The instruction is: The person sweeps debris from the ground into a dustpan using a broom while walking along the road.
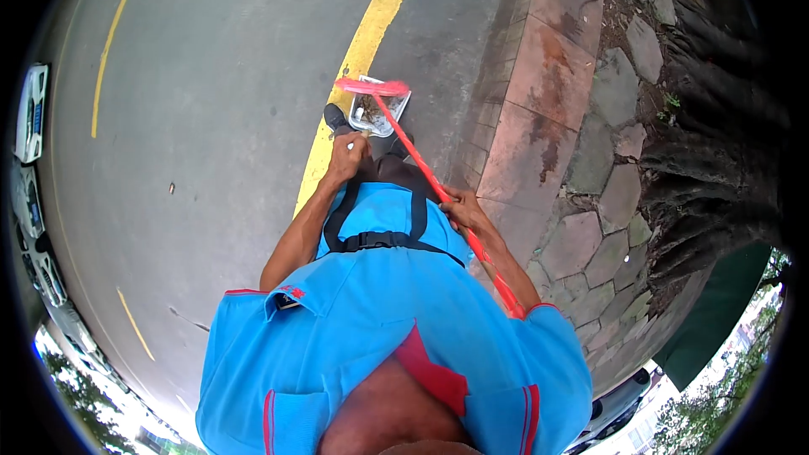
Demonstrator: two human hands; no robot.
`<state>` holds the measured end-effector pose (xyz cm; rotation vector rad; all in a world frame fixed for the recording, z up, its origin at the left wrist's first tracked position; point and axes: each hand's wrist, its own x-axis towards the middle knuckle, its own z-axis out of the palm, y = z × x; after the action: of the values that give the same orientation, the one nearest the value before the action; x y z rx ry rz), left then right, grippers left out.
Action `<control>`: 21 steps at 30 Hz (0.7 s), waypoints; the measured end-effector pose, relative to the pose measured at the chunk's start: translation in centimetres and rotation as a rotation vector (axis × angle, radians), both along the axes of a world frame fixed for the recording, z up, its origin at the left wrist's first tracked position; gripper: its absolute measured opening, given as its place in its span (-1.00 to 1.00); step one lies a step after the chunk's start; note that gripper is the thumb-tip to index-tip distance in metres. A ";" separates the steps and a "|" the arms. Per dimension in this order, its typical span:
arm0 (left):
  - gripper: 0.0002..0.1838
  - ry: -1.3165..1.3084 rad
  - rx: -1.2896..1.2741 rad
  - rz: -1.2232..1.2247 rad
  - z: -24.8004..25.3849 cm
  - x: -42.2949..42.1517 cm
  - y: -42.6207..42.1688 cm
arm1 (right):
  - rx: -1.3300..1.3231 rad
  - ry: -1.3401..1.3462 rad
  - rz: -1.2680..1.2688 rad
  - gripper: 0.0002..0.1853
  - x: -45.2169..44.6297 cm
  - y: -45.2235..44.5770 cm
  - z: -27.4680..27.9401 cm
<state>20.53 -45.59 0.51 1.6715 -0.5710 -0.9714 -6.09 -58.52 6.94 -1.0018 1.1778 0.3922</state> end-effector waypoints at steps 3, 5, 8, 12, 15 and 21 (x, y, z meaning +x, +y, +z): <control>-0.54 -0.001 -0.009 -0.004 0.1 0.1 -0.1 | 0.043 -0.001 -0.047 -0.32 -0.3 -0.7 2.3; -0.55 0.021 0.044 -0.050 1.0 0.4 -0.1 | -0.003 -0.010 -0.066 -0.32 -0.8 -1.4 1.1; -0.54 0.022 -0.001 -0.029 -0.2 0.3 0.2 | -0.127 0.022 -0.052 -0.33 0.3 -3.4 -0.1; -0.52 -0.009 0.013 -0.012 -0.7 0.0 0.5 | -0.370 0.029 -0.041 -0.37 0.5 -7.9 -5.1; -0.61 -0.032 0.024 -0.008 -0.5 0.1 0.2 | -0.445 0.022 -0.038 -0.40 1.0 -9.6 -7.2; -0.60 -0.069 -0.022 -0.007 -0.2 0.0 0.1 | -0.433 0.076 0.114 -0.43 -0.5 -4.4 -8.0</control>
<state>20.49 -45.46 0.28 1.6894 -0.6312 -0.9124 -6.56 -62.89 -1.07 -1.4436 1.3082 0.2701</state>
